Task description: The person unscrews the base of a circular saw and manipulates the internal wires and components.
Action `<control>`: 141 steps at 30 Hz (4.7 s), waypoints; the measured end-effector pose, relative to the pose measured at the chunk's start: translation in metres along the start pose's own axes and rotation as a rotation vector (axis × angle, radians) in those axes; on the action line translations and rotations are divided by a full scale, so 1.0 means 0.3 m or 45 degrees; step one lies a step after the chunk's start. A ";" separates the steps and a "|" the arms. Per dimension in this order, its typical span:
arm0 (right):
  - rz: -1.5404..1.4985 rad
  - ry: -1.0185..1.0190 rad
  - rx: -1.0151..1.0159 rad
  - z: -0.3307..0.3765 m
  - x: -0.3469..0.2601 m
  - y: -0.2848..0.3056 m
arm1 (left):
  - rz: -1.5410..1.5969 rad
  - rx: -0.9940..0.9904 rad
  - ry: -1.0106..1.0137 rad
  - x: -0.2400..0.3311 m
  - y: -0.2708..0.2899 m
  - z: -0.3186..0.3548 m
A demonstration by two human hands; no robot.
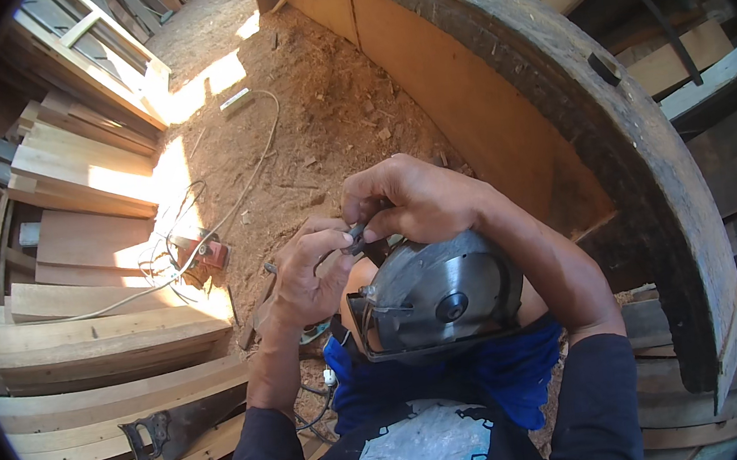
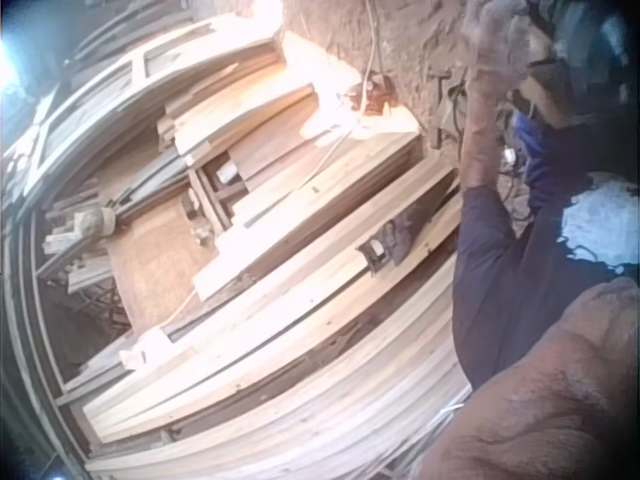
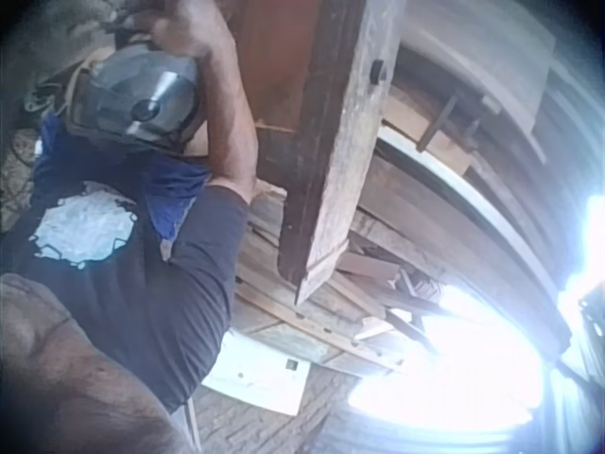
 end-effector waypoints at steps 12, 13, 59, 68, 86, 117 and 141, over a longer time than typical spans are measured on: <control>0.225 0.204 0.123 0.000 -0.081 0.006 | 0.082 0.271 0.186 -0.038 0.035 0.070; 0.118 0.180 0.075 -0.002 -0.074 -0.005 | 0.091 0.209 0.120 -0.023 0.028 0.072; 0.902 0.325 0.158 -0.007 -0.181 -0.012 | 0.713 0.578 0.488 -0.148 -0.032 0.149; 0.398 0.278 0.210 0.031 -0.120 0.019 | 0.563 0.563 0.360 -0.129 -0.043 0.132; 0.380 0.416 0.373 0.061 -0.160 0.050 | 0.432 0.504 0.449 -0.119 -0.060 0.105; 0.127 -0.116 0.442 0.279 0.003 0.052 | 0.407 0.469 0.658 -0.144 0.023 0.021; 0.070 -0.125 0.464 0.285 -0.008 0.054 | 0.513 0.539 0.637 -0.082 0.016 0.113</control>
Point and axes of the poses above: each hand's wrist, its own z-axis away from the middle knuckle, its own y-axis out of the back of the hand, x = y × z, the point moved 9 cm from there along -z, towards the middle knuckle, and after that the axes turned 13 degrees about z, right-handed, at the moved point
